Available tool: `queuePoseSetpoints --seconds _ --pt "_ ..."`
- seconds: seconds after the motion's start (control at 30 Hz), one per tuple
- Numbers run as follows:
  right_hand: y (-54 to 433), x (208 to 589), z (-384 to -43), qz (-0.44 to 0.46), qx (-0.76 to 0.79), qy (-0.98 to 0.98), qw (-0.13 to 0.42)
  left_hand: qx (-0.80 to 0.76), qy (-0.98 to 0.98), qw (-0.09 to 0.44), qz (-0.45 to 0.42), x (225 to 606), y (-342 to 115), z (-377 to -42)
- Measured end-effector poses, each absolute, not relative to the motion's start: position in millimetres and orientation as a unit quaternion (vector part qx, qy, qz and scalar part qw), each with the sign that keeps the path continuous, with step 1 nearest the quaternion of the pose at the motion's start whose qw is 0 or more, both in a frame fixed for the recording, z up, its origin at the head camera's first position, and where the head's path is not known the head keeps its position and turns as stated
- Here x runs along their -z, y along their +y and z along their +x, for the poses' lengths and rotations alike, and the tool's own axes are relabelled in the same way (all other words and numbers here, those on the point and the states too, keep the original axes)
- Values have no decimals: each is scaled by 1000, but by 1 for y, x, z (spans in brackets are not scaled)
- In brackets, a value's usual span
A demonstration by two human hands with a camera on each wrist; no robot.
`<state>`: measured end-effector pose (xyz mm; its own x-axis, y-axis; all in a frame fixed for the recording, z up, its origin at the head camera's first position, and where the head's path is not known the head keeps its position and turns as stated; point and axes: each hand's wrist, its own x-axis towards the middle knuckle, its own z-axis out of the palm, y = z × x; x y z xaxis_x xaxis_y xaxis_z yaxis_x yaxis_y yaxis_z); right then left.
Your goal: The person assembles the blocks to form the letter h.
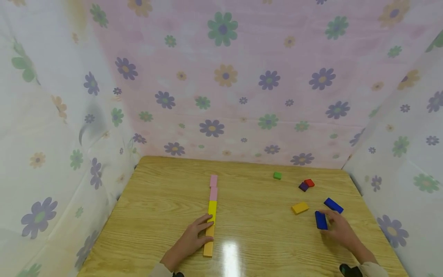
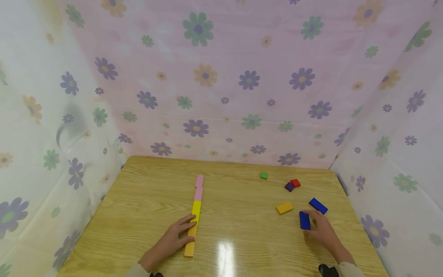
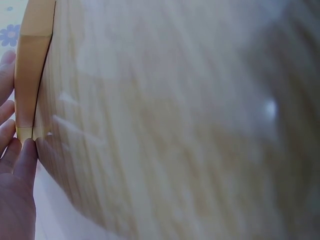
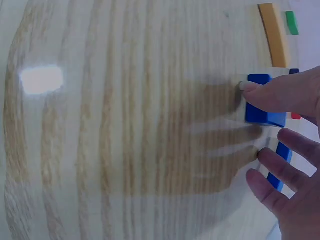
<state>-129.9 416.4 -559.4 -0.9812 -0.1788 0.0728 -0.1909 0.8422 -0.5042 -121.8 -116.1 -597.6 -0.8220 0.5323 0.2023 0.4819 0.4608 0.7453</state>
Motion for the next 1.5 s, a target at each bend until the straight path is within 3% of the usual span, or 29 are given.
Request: queuePoseSetpoints --seconds 0.2,0.73,1.5 --pt "413 571 -133 98 -253 -961 54 -423 857 28 293 598 -118 -122" --pt "407 569 -137 91 -265 -960 19 -419 860 17 292 599 -120 -118" --pt "381 543 -130 134 -347 -926 65 -419 859 23 293 595 -116 -121"
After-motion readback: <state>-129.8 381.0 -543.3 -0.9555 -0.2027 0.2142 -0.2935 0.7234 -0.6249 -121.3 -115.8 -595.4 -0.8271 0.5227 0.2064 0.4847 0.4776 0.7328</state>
